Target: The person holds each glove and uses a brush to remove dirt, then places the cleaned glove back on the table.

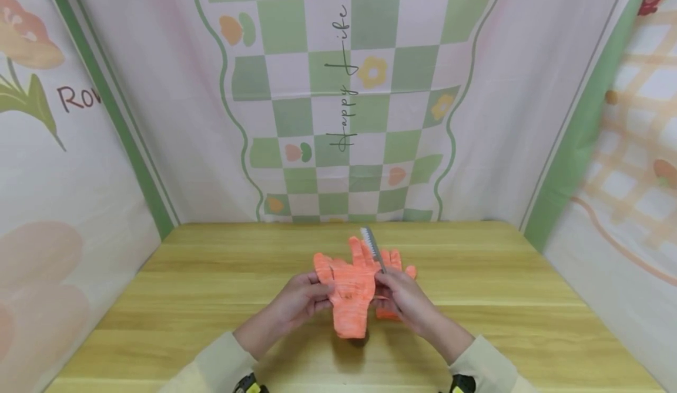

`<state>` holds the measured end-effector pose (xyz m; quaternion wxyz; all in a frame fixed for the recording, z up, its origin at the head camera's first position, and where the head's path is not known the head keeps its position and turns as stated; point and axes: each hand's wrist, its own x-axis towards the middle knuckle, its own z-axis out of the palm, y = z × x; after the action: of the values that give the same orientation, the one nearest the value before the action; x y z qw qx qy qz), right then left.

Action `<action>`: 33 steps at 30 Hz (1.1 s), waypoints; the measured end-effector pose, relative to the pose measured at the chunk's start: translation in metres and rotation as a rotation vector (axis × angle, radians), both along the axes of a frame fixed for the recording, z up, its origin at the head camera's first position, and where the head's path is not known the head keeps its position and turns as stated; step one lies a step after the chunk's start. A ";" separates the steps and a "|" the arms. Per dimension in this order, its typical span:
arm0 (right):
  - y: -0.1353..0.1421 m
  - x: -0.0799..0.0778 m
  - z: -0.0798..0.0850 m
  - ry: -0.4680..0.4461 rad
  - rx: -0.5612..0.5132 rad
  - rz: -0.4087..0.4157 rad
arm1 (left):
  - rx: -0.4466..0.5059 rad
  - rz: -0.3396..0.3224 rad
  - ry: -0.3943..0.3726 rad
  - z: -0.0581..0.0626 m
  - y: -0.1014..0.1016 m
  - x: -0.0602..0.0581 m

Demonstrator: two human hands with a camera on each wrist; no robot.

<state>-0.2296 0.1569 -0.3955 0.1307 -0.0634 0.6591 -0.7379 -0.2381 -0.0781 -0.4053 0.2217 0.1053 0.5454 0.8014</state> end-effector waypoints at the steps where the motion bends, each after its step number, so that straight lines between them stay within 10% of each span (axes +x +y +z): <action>1: 0.001 0.000 0.000 0.000 0.004 -0.009 | -0.003 -0.008 0.005 0.000 0.000 0.000; 14: 0.005 0.003 0.000 0.139 0.246 -0.204 | -0.056 0.040 -0.002 0.000 -0.002 -0.002; 33: 0.014 0.019 -0.021 0.656 0.592 -0.007 | -0.050 0.138 -0.032 -0.001 -0.002 -0.007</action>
<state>-0.2110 0.1712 -0.4164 -0.0753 -0.2520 0.8488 -0.4586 -0.2453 -0.0797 -0.4066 0.1770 0.0491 0.5675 0.8026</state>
